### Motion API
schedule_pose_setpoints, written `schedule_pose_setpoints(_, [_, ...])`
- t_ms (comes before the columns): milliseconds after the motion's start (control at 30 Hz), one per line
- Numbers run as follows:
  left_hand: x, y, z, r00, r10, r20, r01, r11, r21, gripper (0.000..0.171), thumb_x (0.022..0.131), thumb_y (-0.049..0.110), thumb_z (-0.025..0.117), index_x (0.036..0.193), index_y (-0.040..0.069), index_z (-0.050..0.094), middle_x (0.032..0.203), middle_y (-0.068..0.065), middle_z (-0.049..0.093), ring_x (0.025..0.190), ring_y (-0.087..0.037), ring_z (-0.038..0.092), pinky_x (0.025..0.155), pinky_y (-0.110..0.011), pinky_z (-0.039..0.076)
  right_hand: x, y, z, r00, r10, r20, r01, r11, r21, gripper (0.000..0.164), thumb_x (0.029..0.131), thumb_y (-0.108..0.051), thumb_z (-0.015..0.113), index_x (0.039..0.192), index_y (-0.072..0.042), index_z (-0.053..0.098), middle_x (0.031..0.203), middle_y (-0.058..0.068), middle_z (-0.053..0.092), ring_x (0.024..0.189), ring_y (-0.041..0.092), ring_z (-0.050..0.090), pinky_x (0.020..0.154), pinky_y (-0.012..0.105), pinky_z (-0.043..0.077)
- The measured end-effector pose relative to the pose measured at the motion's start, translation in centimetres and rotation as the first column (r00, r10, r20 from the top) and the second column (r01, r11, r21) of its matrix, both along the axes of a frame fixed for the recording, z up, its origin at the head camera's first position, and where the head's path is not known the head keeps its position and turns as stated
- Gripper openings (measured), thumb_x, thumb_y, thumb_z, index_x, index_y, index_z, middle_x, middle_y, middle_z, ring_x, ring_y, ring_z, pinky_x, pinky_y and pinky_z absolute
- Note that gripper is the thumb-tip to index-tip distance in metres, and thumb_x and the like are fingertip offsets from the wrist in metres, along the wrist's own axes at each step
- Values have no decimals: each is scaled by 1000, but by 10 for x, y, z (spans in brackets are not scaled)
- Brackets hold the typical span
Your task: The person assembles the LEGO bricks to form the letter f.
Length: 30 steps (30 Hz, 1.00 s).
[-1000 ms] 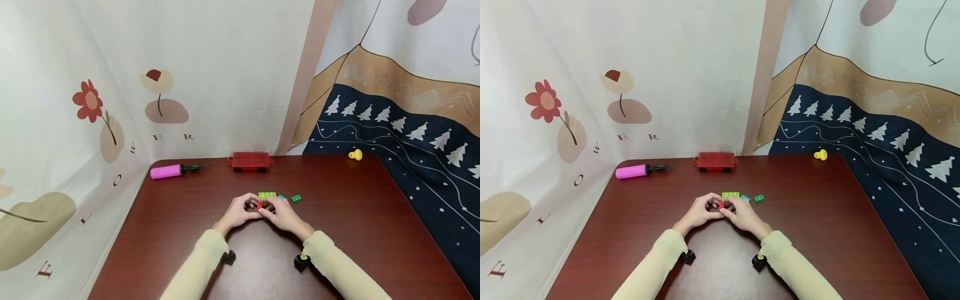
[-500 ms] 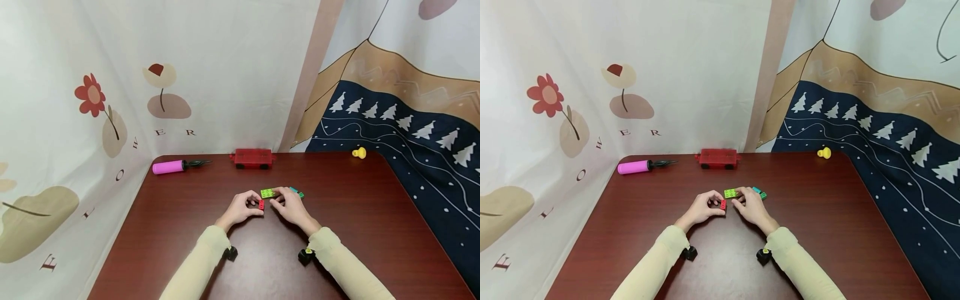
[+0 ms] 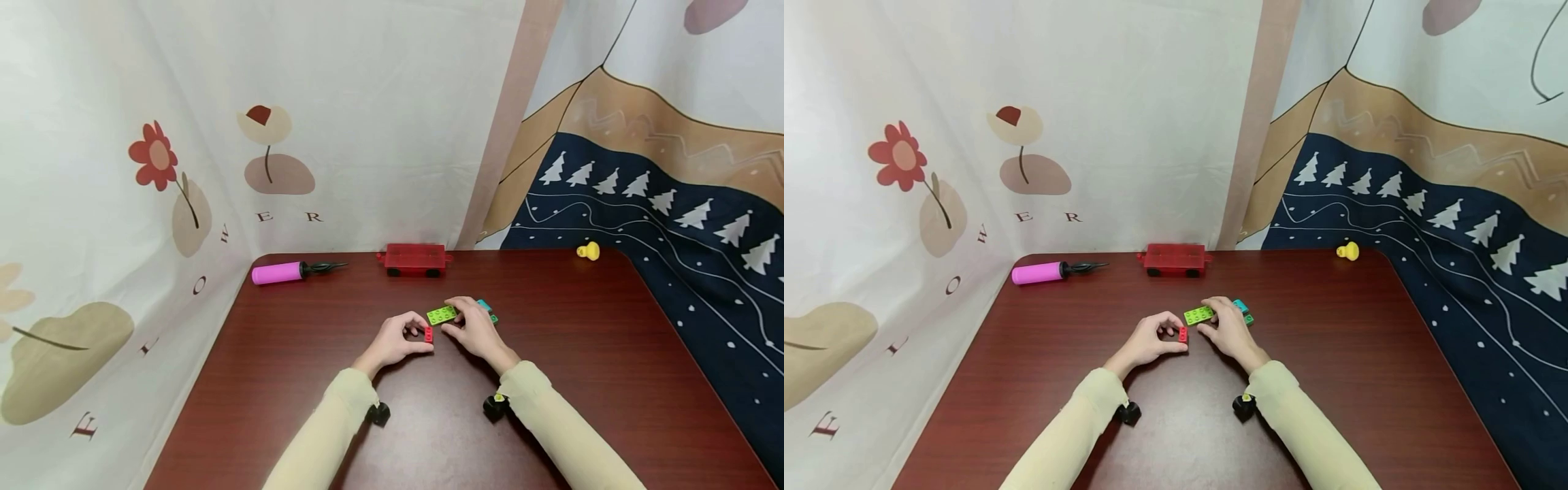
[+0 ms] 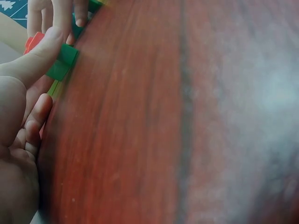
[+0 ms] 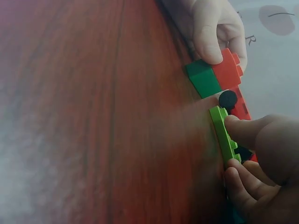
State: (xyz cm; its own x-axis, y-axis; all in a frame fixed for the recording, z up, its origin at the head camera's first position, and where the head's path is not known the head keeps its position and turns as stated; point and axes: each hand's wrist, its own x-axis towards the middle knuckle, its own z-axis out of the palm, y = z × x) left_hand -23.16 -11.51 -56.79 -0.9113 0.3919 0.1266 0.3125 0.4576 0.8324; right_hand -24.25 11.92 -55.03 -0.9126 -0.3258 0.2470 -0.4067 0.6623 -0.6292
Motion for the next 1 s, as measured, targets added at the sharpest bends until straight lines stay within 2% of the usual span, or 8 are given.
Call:
schedule_pose_setpoints(233, [0,1,2,1000,0,15,0,1000,10,35,79,23,95,105,18,72,99,5,72,89,-10,63,79,-26,53,-8,-5,1,998,23,63,-26,999,37,58,89,-18,87,142,-5,64,135,18,64,74,10,57,73,32,50])
schedule_pose_setpoints(333, [0,1,1,1000,0,13,0,1000,5,35,79,24,95,106,19,72,99,6,72,89,-10,63,79,-26,52,-9,-6,0,997,14,81,-18,998,53,58,89,-20,87,141,-7,66,134,18,62,70,9,55,75,33,49])
schedule_pose_setpoints(400, [0,1,0,1000,2,11,-2,1000,0,35,80,24,95,106,19,72,99,6,72,89,-10,63,79,-26,53,-10,-8,-2,997,0,81,-5,998,63,57,88,-22,88,139,-9,68,132,18,61,74,13,56,77,36,49])
schedule_pose_setpoints(567, [2,1,0,1000,9,10,-9,1000,0,35,80,25,95,106,18,72,98,5,71,90,-13,63,79,-27,53,-11,-10,-7,996,-31,81,23,994,102,50,87,-27,88,134,-14,73,122,12,61,99,23,58,83,39,50])
schedule_pose_setpoints(633, [2,1,0,1000,12,8,-13,1000,1,35,80,25,95,106,18,72,98,5,71,90,-14,63,79,-27,53,-11,-10,-8,996,-33,79,24,994,110,47,87,-27,88,131,-15,75,117,10,62,104,23,57,84,40,50])
schedule_pose_setpoints(800, [2,1,0,1000,14,12,-14,1000,2,36,80,24,95,107,19,72,99,5,71,91,-13,63,80,-27,53,-12,-10,-8,996,-32,86,23,994,103,40,88,-27,88,124,-15,78,110,8,64,101,23,58,82,40,51])
schedule_pose_setpoints(1000, [3,1,0,1000,12,9,-12,1000,-2,36,80,26,95,106,19,71,98,5,71,91,-14,63,80,-28,53,-12,-8,-6,995,-28,91,21,997,71,37,92,-27,84,125,-11,75,116,11,65,103,25,60,88,43,50])
